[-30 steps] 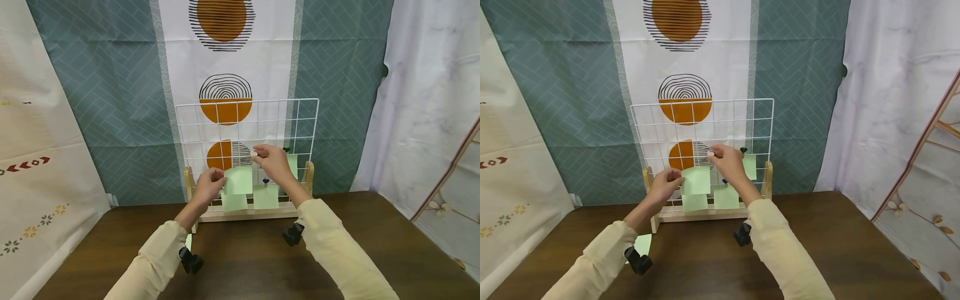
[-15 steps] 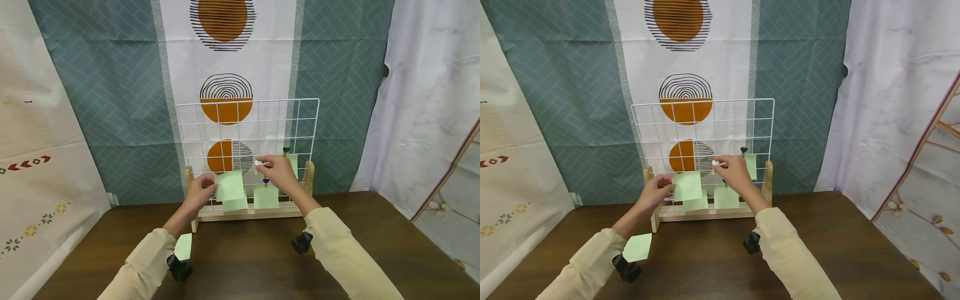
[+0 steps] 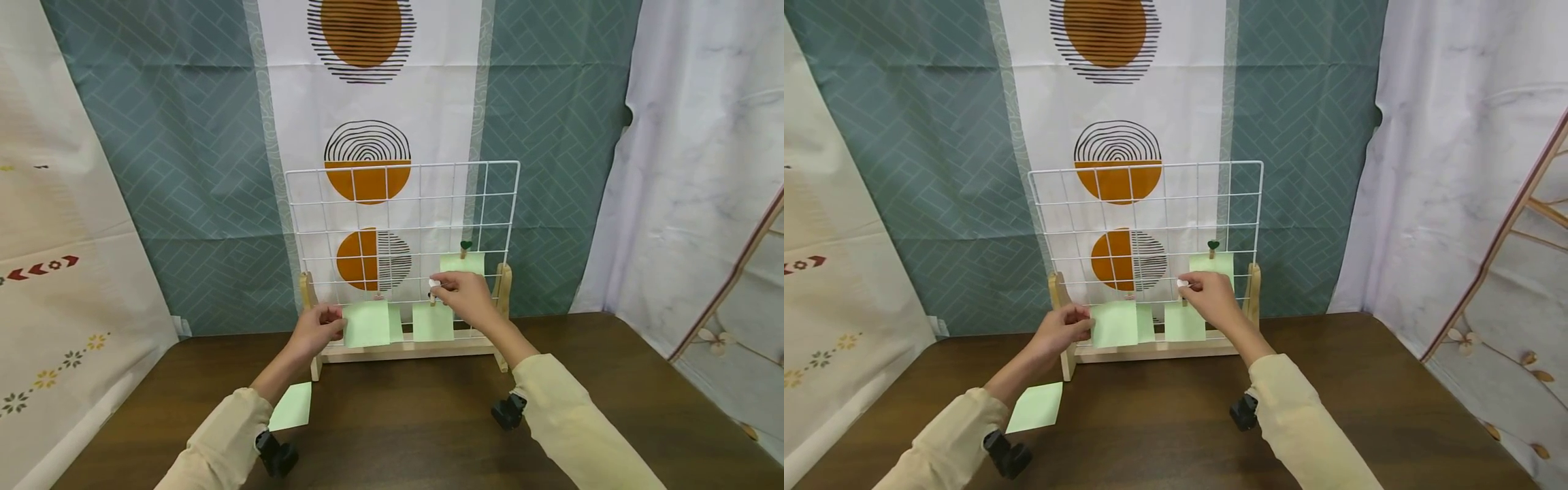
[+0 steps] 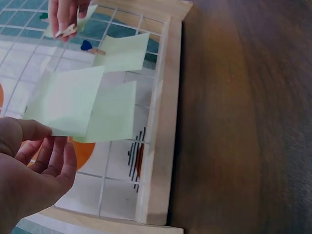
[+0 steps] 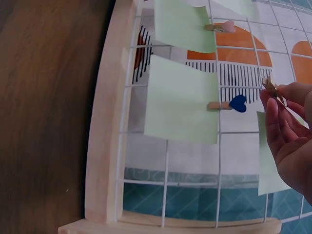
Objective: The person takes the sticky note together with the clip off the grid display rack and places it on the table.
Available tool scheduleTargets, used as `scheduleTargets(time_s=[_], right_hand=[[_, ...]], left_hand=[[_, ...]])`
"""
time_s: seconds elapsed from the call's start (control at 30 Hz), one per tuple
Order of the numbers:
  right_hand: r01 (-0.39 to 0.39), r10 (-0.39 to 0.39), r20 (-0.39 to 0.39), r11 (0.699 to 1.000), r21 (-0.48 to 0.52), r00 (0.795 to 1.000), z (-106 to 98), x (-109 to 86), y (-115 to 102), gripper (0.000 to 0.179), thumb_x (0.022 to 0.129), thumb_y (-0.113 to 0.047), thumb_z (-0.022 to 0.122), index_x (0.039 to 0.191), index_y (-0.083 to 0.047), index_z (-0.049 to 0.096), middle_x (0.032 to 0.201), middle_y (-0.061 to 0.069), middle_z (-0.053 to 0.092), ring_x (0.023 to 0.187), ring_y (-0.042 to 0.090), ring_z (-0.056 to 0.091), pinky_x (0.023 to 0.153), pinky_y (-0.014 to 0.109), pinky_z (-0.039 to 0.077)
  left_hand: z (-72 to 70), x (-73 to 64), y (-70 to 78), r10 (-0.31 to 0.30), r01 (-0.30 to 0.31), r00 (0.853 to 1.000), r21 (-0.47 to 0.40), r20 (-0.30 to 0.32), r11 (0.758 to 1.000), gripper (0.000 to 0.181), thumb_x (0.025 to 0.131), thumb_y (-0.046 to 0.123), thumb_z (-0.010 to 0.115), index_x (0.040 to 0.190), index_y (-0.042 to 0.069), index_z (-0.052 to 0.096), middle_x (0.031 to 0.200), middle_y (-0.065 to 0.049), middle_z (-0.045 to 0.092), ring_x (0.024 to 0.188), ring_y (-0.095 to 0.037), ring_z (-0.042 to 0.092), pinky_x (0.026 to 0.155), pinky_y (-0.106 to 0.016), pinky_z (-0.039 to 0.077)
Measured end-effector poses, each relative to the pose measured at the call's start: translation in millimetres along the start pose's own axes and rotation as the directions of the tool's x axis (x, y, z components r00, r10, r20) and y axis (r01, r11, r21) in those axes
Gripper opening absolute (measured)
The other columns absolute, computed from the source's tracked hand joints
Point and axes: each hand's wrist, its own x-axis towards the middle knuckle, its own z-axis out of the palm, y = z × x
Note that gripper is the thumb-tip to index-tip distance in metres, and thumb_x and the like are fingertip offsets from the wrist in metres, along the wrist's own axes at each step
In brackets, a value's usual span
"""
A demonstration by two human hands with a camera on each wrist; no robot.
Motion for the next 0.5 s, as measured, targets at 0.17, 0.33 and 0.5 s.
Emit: scheduleTargets(time_s=[0.17, 0.33, 0.5], right_hand=[[-0.011, 0.011, 0.018, 1.000, -0.014, 1.000, -2, -6.0, 9, 0.026, 0.091, -0.011, 0.065, 0.114, -0.001, 0.070, 0.098, 0.014, 0.071, 0.069, 0.019, 0.067, 0.052, 0.029, 0.046], [-0.016, 0.017, 0.039, 0.999, -0.035, 0.999, -6, -13.2, 16, 0.025, 0.090, -0.011, 0.066, 0.112, 0.000, 0.071, 0.107, 0.016, 0.069, 0.079, 0.023, 0.068, 0.057, 0.030, 0.049], [-0.011, 0.014, 0.056, 0.999, -0.048, 0.998, -9, -21.9, 26, 0.026, 0.091, -0.011, 0.064, 0.113, 0.001, 0.070, 0.107, 0.016, 0.069, 0.089, 0.028, 0.067, 0.063, 0.033, 0.052]], left_hand=[[-3.2, -7.7, -8.8, -0.011, 0.011, 0.999, -0.005, 0.051, 1.000, 0.009, 0.093, -0.002, 0.057, 0.099, -0.009, 0.056, 0.085, -0.010, 0.057, 0.078, -0.020, 0.058, 0.078, -0.041, 0.055], [-6.3, -13.0, -19.1, -0.042, 0.044, 0.996, -0.032, 0.074, 0.999, 0.010, 0.093, -0.001, 0.056, 0.100, -0.008, 0.056, 0.086, -0.010, 0.056, 0.078, -0.021, 0.056, 0.077, -0.039, 0.055], [-9.2, -16.7, -27.3, -0.052, 0.054, 0.995, -0.027, 0.081, 0.998, 0.009, 0.093, -0.001, 0.056, 0.100, -0.007, 0.056, 0.087, -0.010, 0.056, 0.080, -0.023, 0.057, 0.078, -0.042, 0.054]])
